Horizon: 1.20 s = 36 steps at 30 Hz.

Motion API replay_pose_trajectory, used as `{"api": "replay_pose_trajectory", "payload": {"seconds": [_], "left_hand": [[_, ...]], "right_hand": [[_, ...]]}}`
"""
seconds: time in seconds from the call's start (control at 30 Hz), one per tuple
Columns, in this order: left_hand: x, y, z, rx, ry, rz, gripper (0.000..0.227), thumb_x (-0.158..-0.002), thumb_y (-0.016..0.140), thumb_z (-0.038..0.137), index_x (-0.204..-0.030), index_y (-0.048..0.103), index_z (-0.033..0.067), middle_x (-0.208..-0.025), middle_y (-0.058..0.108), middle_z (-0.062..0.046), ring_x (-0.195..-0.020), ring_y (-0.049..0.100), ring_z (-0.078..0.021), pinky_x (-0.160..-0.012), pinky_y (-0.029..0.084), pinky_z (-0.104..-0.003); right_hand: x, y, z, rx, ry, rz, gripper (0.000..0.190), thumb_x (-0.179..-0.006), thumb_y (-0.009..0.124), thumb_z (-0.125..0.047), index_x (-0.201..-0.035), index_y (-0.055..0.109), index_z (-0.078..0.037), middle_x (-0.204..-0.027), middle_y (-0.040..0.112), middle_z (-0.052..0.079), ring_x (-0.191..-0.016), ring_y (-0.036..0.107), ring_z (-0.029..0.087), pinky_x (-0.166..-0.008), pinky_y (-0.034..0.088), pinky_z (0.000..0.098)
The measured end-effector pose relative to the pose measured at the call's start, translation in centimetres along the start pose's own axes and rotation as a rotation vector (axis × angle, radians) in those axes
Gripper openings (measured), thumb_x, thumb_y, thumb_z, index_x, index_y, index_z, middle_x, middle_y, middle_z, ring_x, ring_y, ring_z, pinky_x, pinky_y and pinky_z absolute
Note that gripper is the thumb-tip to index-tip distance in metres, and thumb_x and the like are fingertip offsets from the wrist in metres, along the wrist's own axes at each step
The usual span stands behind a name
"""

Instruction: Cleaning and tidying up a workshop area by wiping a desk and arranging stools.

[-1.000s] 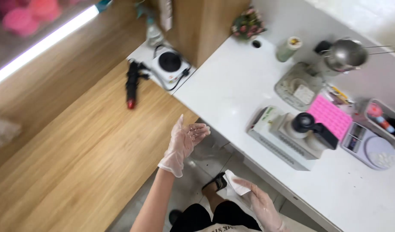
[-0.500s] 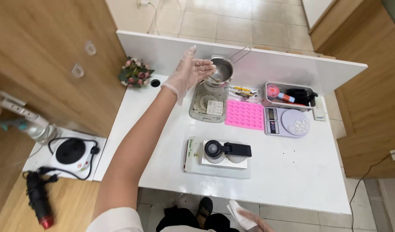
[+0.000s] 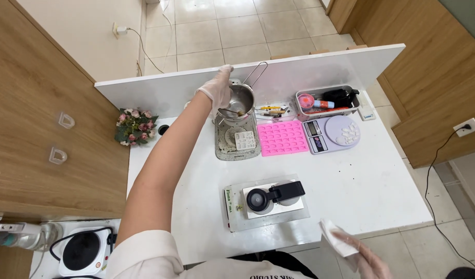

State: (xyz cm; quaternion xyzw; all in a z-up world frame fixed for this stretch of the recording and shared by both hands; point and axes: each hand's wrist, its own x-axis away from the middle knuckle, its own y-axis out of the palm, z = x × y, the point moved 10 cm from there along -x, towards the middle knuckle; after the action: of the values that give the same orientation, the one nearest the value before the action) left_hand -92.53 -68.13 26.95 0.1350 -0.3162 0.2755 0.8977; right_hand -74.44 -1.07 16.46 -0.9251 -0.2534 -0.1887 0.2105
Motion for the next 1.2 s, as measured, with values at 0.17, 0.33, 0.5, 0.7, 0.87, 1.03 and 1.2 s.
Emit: {"api": "replay_pose_trajectory", "payload": {"seconds": [0.17, 0.33, 0.5, 0.7, 0.87, 1.03, 1.2], "left_hand": [[-2.2, -0.6, 0.4, -0.42, 0.12, -0.027, 0.052, -0.091, 0.047, 0.054, -0.119, 0.056, 0.012, -0.126, 0.063, -0.018, -0.115, 0.056, -0.0298, -0.102, 0.042, -0.045], [-4.4, 0.4, -1.4, -0.105, 0.004, -0.123, 0.041, -0.094, 0.055, 0.036, -0.118, 0.06, 0.0034, -0.11, 0.069, -0.022, -0.099, 0.066, -0.0328, -0.09, 0.052, -0.047], [-0.4, 3.9, 1.9, -1.707, 0.539, 0.097, 0.031, -0.084, 0.072, 0.017, -0.113, 0.078, 0.0107, -0.106, 0.073, -0.019, -0.099, 0.073, -0.0347, -0.093, 0.058, -0.039], [2.2, 2.0, 3.0, -1.013, 0.561, 0.304, 0.042, -0.081, 0.064, 0.001, -0.12, 0.073, 0.0143, -0.121, 0.069, -0.02, -0.117, 0.065, -0.0362, -0.102, 0.051, -0.041], [7.4, 3.8, 3.7, -1.279, 0.576, 0.35, 0.036, -0.076, 0.07, 0.006, -0.111, 0.072, 0.0129, -0.117, 0.069, -0.018, -0.11, 0.066, -0.0349, -0.094, 0.052, -0.044], [-3.0, 2.8, -0.9, -1.469, 0.638, 0.3, 0.023, -0.101, 0.058, 0.015, -0.113, 0.072, 0.0014, -0.106, 0.072, -0.027, -0.093, 0.072, -0.0408, -0.078, 0.057, -0.05], [1.8, 1.5, -3.6, -1.184, 0.706, 0.056, 0.032, -0.101, 0.055, 0.021, -0.122, 0.066, -0.0006, -0.115, 0.066, -0.026, -0.097, 0.068, -0.0411, -0.081, 0.055, -0.054]], "right_hand": [[-2.2, 0.6, -10.5, 0.077, 0.163, 0.092, 0.045, -0.099, 0.038, -0.003, -0.132, 0.068, -0.009, -0.149, 0.059, 0.014, -0.152, 0.038, 0.024, -0.126, 0.026, 0.0501], [-1.9, 0.9, -11.5, 0.108, 0.052, 0.089, 0.05, -0.096, 0.036, -0.001, -0.131, 0.069, -0.011, -0.147, 0.062, 0.011, -0.151, 0.041, 0.024, -0.125, 0.029, 0.0483], [-0.3, -0.2, -12.6, 0.144, 0.089, 0.129, 0.046, -0.099, 0.037, 0.0, -0.129, 0.07, -0.011, -0.144, 0.064, 0.011, -0.147, 0.046, 0.024, -0.123, 0.035, 0.0464], [2.6, 0.5, -19.2, -0.023, -0.12, 0.035, 0.051, -0.094, 0.034, 0.003, -0.134, 0.065, -0.006, -0.144, 0.063, 0.01, -0.142, 0.051, 0.023, -0.118, 0.038, 0.0402], [3.1, -1.6, -17.6, 0.007, -0.076, 0.123, 0.044, -0.099, 0.039, 0.001, -0.134, 0.065, -0.006, -0.139, 0.066, 0.011, -0.137, 0.055, 0.023, -0.115, 0.04, 0.0392], [3.3, -2.3, -17.9, -0.039, -0.152, 0.124, 0.046, -0.098, 0.039, 0.002, -0.136, 0.064, -0.005, -0.143, 0.064, 0.013, -0.137, 0.056, 0.024, -0.116, 0.042, 0.04], [2.2, -2.7, -15.8, -0.382, 0.069, 0.187, 0.047, -0.101, 0.043, -0.011, -0.147, 0.051, -0.007, -0.147, 0.058, 0.008, -0.131, 0.057, 0.02, -0.111, 0.046, 0.038]]}}
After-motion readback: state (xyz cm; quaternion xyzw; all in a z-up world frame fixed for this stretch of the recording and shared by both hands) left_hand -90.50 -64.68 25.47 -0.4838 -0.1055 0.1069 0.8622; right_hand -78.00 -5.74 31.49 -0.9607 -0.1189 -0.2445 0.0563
